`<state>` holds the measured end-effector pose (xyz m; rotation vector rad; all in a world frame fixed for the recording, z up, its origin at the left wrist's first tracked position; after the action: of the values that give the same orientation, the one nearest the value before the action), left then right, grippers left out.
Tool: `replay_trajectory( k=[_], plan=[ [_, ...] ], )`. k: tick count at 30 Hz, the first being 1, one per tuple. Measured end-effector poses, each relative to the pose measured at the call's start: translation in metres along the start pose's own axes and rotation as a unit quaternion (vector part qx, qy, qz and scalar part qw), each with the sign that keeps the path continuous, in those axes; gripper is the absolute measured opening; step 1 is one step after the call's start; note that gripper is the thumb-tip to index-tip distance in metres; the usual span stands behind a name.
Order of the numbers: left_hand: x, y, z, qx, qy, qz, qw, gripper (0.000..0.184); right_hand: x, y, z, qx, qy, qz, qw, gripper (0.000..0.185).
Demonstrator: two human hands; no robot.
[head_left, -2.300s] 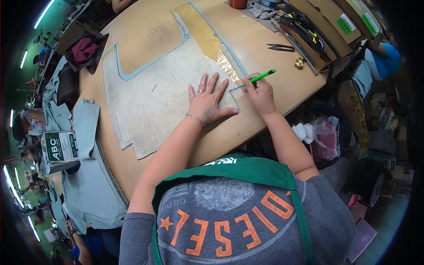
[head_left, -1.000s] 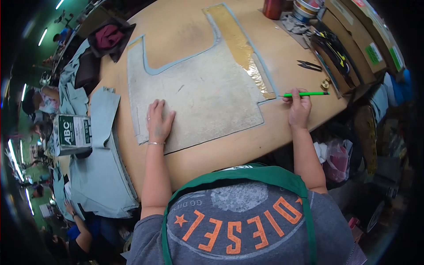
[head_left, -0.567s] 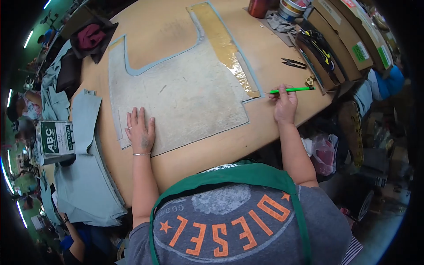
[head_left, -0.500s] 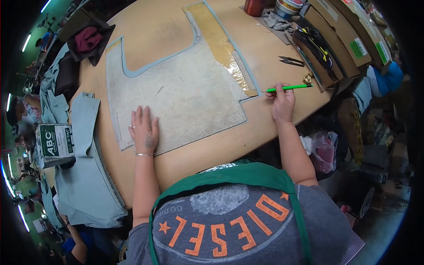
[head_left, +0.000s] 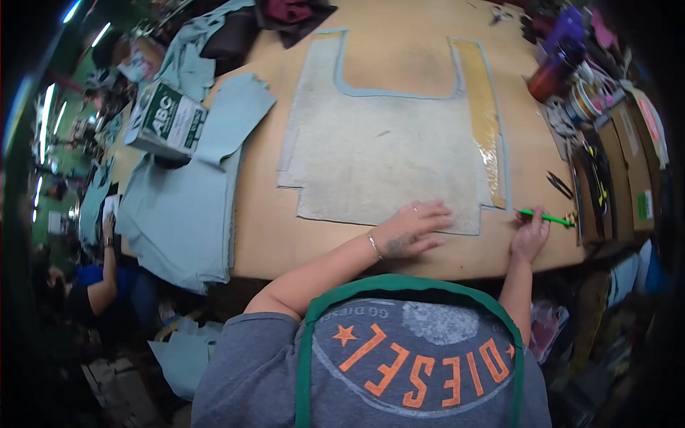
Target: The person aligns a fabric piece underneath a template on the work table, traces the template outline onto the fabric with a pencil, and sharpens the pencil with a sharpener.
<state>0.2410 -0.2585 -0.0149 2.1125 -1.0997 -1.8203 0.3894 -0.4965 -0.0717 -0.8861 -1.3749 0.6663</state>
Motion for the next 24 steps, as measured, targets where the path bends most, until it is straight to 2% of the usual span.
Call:
replay_trajectory(
  k=[4,7,9,11,14,17,18,24],
  plan=[
    [-0.067,-0.053,0.044,-0.166,0.181,-0.085,0.966,0.032,0.004,-0.005,-0.005,0.106,0.042,-0.055,0.992,0.016],
    [-0.104,-0.093,0.101,-0.262,0.267,-0.186,0.909,0.035,0.016,-0.008,-0.011,0.135,-0.008,-0.02,0.991,0.015],
    [-0.12,-0.101,0.132,-0.31,0.263,-0.247,0.88,0.037,0.016,-0.006,-0.019,0.153,-0.041,0.108,0.981,0.013],
    [-0.128,-0.106,0.152,-0.359,0.261,-0.271,0.854,0.039,0.021,-0.006,-0.022,0.166,-0.063,0.263,0.948,0.013],
    [-0.128,-0.111,0.171,-0.413,0.258,-0.263,0.833,0.041,0.042,0.003,-0.018,0.048,-0.127,0.417,0.899,0.017],
    [-0.119,-0.112,0.175,-0.428,0.23,-0.283,0.827,0.042,0.052,0.009,-0.012,-0.058,-0.154,0.55,0.819,0.024],
    [-0.116,-0.112,0.174,-0.431,0.212,-0.295,0.826,0.043,0.058,0.007,-0.007,-0.053,-0.136,0.59,0.794,0.028],
    [-0.129,-0.126,0.184,-0.482,0.219,-0.211,0.822,0.051,0.052,0.012,-0.011,-0.109,-0.137,0.611,0.772,0.027]
  ],
)
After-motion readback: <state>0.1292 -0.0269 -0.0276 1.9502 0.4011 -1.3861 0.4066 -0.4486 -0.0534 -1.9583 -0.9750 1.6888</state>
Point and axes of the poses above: each hand's wrist, its own z-axis away from the middle knuckle, its own x-axis out of the palm, y = z × x, the point moved 7 cm from there along -z, towards the middle knuckle, and after that the axes turned 13 degrees about -z, right-handed, at the moved point
